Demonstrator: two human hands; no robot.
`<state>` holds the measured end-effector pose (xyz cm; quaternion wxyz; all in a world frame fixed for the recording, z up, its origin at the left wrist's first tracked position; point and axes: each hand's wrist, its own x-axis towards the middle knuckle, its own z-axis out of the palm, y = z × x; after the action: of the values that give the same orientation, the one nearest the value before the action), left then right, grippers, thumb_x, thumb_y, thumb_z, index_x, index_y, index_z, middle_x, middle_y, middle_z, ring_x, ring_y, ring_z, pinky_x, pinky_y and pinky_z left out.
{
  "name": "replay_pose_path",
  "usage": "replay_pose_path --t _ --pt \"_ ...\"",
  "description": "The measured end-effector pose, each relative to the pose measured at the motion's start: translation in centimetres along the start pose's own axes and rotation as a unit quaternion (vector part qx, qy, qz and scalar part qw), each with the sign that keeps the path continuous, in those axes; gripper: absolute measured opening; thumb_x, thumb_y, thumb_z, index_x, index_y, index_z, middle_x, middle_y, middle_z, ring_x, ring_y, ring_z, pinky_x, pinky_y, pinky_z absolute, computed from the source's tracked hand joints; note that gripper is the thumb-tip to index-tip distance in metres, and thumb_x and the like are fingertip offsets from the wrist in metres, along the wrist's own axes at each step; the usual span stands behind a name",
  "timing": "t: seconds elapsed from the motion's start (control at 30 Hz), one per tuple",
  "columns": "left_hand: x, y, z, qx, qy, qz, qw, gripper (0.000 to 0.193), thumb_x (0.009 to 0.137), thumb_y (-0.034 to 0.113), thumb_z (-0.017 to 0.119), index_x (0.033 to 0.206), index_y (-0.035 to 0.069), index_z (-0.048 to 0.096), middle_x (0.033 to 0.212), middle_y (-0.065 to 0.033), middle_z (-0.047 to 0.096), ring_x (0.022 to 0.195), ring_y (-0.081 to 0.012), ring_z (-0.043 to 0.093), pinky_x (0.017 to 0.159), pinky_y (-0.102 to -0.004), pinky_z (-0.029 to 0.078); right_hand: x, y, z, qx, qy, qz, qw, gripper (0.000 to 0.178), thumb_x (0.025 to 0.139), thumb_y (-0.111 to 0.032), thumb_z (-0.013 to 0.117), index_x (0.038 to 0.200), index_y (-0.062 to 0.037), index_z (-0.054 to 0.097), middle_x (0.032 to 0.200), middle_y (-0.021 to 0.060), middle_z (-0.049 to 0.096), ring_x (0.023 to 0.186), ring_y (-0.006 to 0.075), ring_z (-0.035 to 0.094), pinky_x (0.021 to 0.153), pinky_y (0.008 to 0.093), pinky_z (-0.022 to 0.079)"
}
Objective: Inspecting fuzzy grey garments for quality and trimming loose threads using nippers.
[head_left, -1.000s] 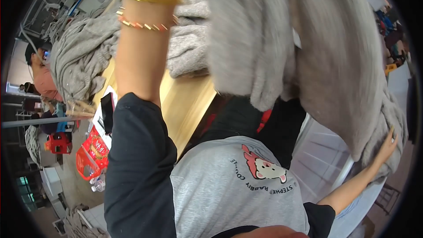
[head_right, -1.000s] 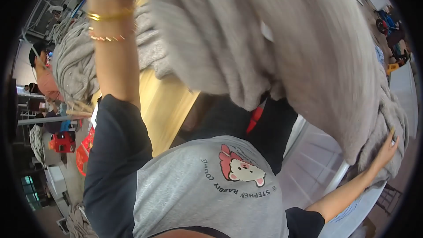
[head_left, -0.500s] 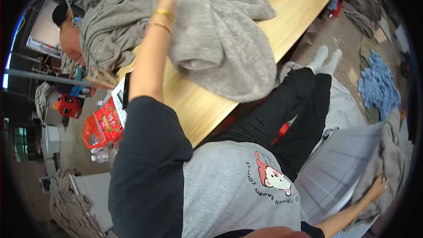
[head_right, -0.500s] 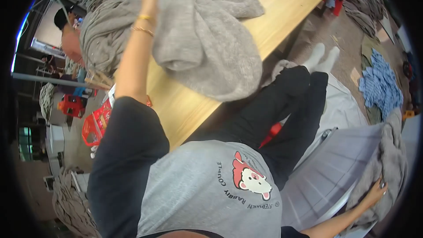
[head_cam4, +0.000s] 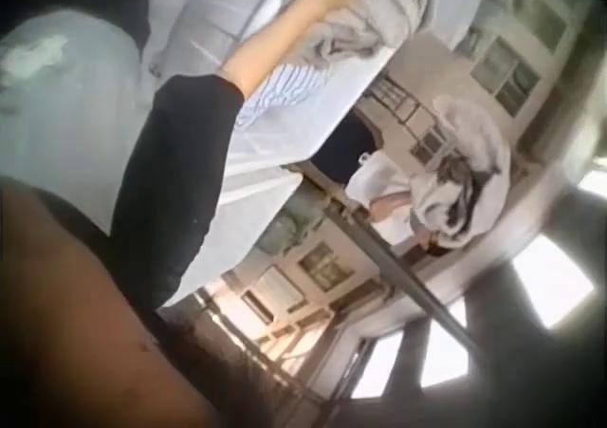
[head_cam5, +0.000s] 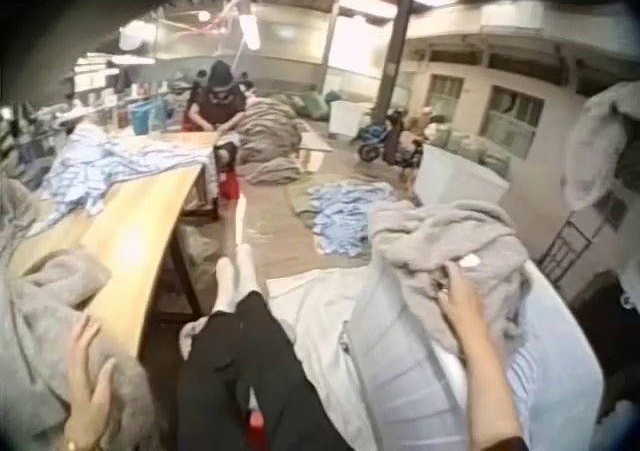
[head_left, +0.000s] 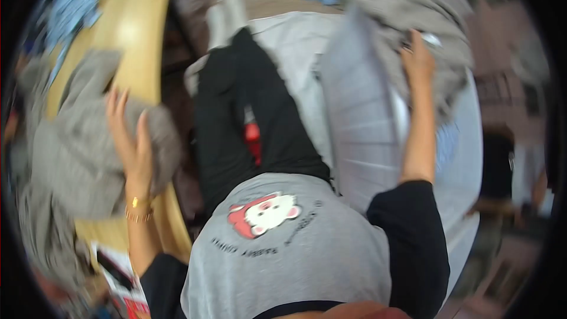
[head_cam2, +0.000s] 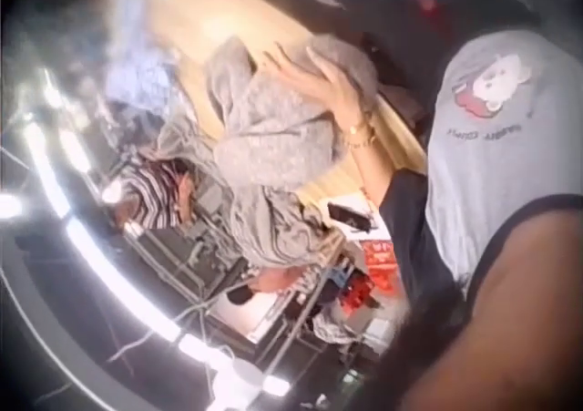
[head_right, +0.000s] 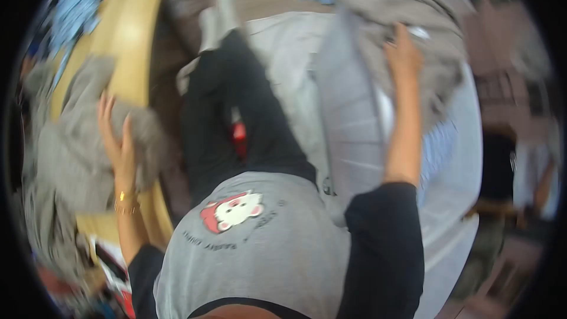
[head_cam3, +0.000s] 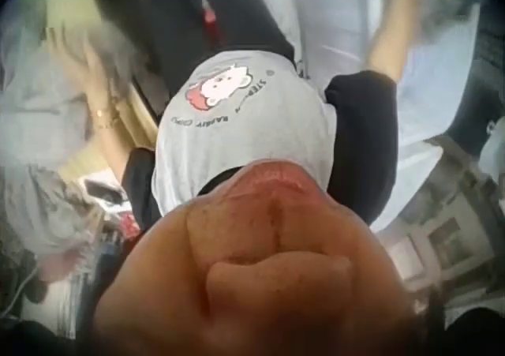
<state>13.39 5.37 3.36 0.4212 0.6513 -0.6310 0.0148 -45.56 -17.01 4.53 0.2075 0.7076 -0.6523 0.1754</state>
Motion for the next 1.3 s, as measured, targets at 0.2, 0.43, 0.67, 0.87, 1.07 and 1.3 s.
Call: replay_pose_path --t 0.2,0.43,0.67,0.87,1.07,1.3 --pt "-0.2 1.9 0.4 -0.038 -0.069 0.002 0.997 0.045 0.096 0.006 0.051 0.141 0.005 0.045 0.152 -0.0145 0.037 0.144 -0.0321 0.027 0.117 -0.0443 0.022 -0.1 -2.4 -5.8 -0.011 -0.025 0.087 0.996 0.079 0.081 -0.036 0.070 0.149 -0.0241 0.032 0.090 0.0150 0.071 0.081 0.0371 0.068 0.073 0.0474 0.051" --pt "-0.1 3.9 1.6 -0.102 -0.095 -0.018 0.990 0.046 0.096 0.008 0.053 0.141 0.006 0.045 0.150 -0.0143 0.039 0.143 -0.0313 0.030 0.117 -0.0427 0.023 2.8 0.6 -4.3 0.046 -0.100 0.050 0.993 0.016 0.083 -0.023 0.072 0.091 -0.0086 0.071 0.067 0.0069 0.064 0.063 0.0272 0.063 0.059 0.0366 0.046" --pt "0.2 2.9 1.5 -0.291 -0.160 -0.134 0.934 0.041 0.096 0.008 0.053 0.136 0.002 0.050 0.144 -0.0108 0.048 0.136 -0.0225 0.041 0.113 -0.0356 0.029 -3.0 -15.2 -12.3 0.596 -0.313 0.085 0.734 0.022 0.087 -0.019 0.072 0.073 -0.0094 0.058 0.061 -0.0072 0.049 0.054 0.0008 0.043 0.047 0.0177 0.032" --pt "2.7 8.5 6.2 -0.518 -0.367 -0.292 0.715 0.050 0.101 0.034 0.050 0.143 0.008 0.045 0.145 -0.0110 0.045 0.128 -0.0200 0.046 0.103 -0.0343 0.038 -6.3 -26.1 -14.9 0.735 -0.492 -0.145 0.444 0.016 0.086 -0.005 0.069 0.076 -0.0006 0.058 0.063 0.0002 0.057 0.054 0.0037 0.054 0.046 0.0209 0.038" --pt "4.8 11.5 14.2 -0.562 -0.445 -0.168 0.676 0.064 0.097 0.036 0.058 0.148 0.006 0.034 0.142 -0.0156 0.043 0.119 -0.0207 0.047 0.105 -0.0365 0.036 -9.1 -28.6 -12.9 0.612 -0.422 -0.278 0.609 0.012 0.083 -0.008 0.068 0.081 0.0019 0.062 0.063 0.0064 0.061 0.055 0.0118 0.058 0.051 0.0271 0.044" --pt "4.0 8.1 15.1 -0.547 -0.455 -0.332 0.619 0.056 0.095 0.021 0.059 0.145 0.005 0.038 0.137 -0.0125 0.055 0.116 -0.0221 0.059 0.094 -0.0350 0.049 -7.0 -19.0 -11.4 0.314 -0.192 -0.262 0.892 0.028 0.078 -0.029 0.074 0.095 -0.0081 0.069 0.074 0.0133 0.068 0.069 0.0341 0.067 0.063 0.0422 0.052"
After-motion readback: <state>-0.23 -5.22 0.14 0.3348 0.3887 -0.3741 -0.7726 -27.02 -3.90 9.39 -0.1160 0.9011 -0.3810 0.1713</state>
